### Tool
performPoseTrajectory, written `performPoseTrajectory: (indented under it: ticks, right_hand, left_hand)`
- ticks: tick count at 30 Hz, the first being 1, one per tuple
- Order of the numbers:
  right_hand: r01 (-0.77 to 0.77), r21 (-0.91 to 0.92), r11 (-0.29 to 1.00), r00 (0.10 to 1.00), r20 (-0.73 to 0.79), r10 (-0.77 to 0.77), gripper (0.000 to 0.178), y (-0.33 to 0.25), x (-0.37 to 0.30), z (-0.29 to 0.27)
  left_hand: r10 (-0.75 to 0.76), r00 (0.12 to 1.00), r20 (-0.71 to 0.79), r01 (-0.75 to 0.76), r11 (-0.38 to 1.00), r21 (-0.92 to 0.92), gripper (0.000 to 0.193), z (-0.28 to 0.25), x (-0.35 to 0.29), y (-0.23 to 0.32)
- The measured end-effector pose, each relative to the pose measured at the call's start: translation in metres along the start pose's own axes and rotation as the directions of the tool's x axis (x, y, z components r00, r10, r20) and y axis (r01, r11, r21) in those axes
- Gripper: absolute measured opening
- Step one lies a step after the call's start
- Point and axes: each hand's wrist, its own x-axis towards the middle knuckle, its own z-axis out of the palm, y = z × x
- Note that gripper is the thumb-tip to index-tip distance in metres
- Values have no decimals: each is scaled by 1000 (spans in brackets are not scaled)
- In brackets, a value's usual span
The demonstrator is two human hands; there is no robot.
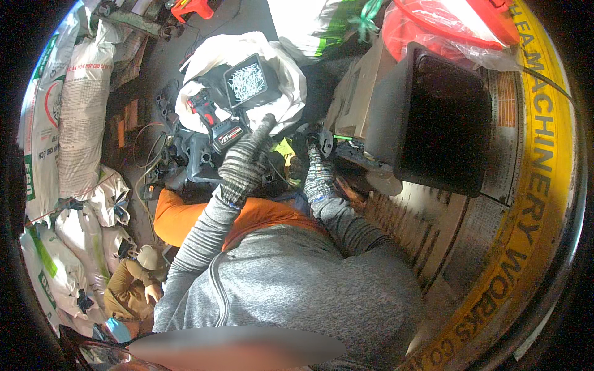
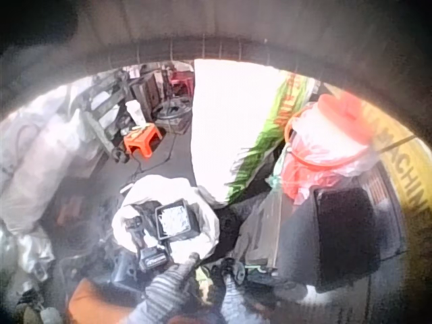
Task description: The person sits on the floor and uses a cordless drill to fasten screws into a black plastic housing. They handle multiple similar plastic parts, aligning them and securing them with the drill while another person assists nearby.
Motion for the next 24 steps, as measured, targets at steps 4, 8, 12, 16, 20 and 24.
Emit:
performPoseTrajectory:
  ticks: [4, 8, 12, 16, 20, 24]
  right_hand:
    - [-212, 89, 973, 971, 128, 200, 57, -3, 2, 1]
    - [-54, 1, 999, 990, 134, 54, 65, -4, -5, 3]
    - [-75, 99, 992, 993, 94, 66, 48, -6, 5, -2]
    - [-43, 119, 992, 998, 42, 38, 45, 1, 10, 0]
    - [-199, 123, 972, 971, 158, 179, 47, -4, 6, -12]
    - [-97, -23, 995, 978, 183, 99, 48, -11, -3, -4]
  left_hand:
    - [-128, 966, 226, 102, 987, 123, 75, 49, 5, -33]
    - [56, 990, -130, -68, 994, -89, 55, 39, -4, -50]
    - [-24, 994, -105, 7, 988, -155, 36, 3, -11, -7]
    - [10, 997, -73, -20, 990, -136, 35, 15, -22, -10]
    - [24, 1000, -20, -26, 994, -108, 50, 4, -29, 10]
    - [-109, 950, 292, 65, 985, 158, 71, 35, -5, -11]
